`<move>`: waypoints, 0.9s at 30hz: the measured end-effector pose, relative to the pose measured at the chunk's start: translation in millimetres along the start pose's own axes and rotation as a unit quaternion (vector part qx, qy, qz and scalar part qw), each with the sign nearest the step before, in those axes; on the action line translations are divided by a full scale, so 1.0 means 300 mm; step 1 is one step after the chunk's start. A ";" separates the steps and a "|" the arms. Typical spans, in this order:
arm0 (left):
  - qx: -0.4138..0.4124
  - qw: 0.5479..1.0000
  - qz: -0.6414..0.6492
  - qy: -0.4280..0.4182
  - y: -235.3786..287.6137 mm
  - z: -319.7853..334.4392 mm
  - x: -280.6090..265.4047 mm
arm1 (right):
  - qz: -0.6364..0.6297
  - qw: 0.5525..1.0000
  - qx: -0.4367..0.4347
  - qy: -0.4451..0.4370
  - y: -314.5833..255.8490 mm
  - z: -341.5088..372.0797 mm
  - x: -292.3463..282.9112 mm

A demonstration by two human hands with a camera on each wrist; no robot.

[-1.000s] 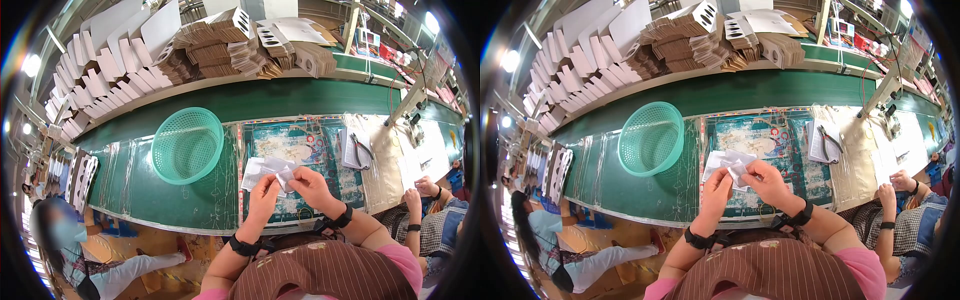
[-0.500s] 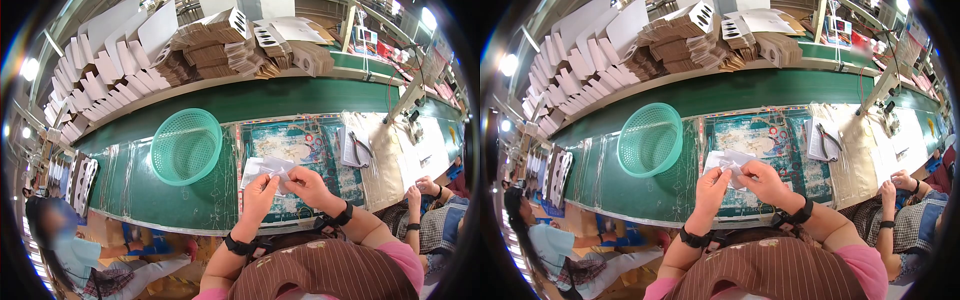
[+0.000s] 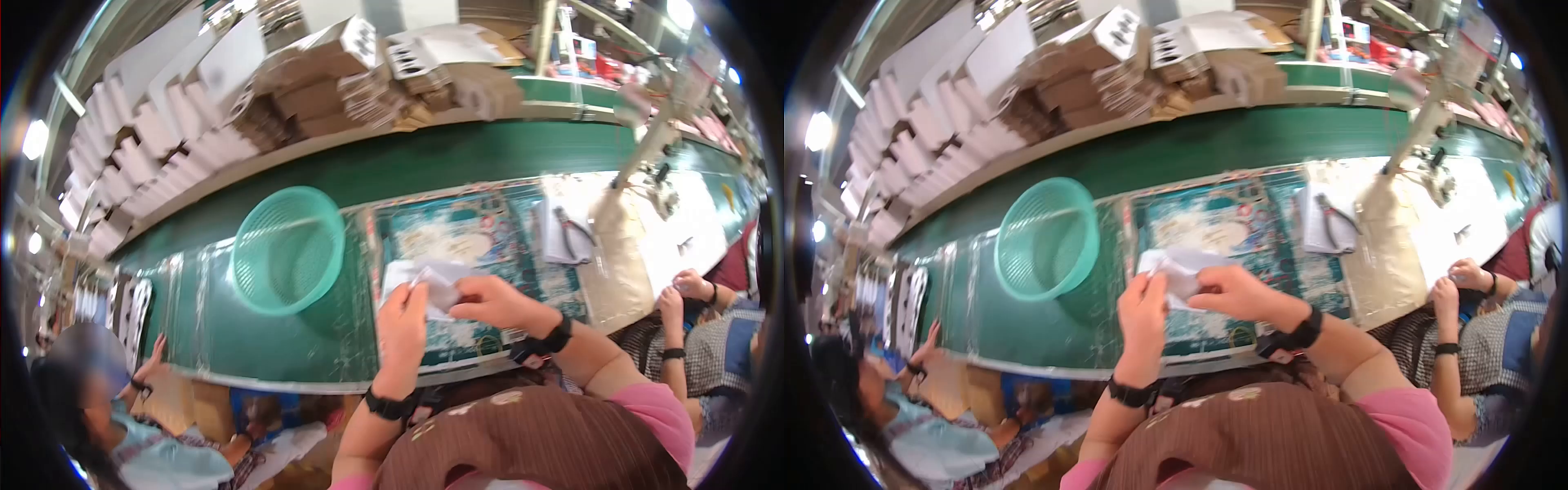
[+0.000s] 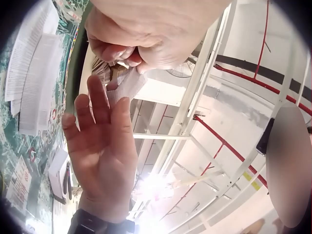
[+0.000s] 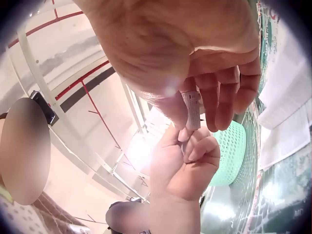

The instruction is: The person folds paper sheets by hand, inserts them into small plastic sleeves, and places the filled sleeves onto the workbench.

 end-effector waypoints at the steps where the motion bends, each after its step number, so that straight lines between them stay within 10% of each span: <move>1: 0.036 0.997 -0.049 0.053 0.001 0.008 -0.021 | 0.094 0.995 -0.015 0.013 -0.006 -0.002 -0.013; 3: 0.014 0.998 0.052 0.039 0.063 0.034 -0.007 | 0.020 0.984 -0.098 0.146 -0.008 -0.004 -0.031; 7: -0.011 0.991 0.130 -0.011 0.008 0.005 0.022 | -0.031 0.998 0.054 0.016 0.018 -0.015 0.041; 27: -0.072 0.994 0.061 -0.056 -0.053 -0.004 0.040 | -0.014 0.995 0.087 0.049 0.037 0.025 0.053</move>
Point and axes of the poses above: each hand's wrist, its own z-axis away from the middle knuckle, its own x-axis out of the palm, y = z × x, the point moved 7 cm from there along -z, towards the middle knuckle, and after that the axes turned 14 degrees about -x, right-handed, at the moved point
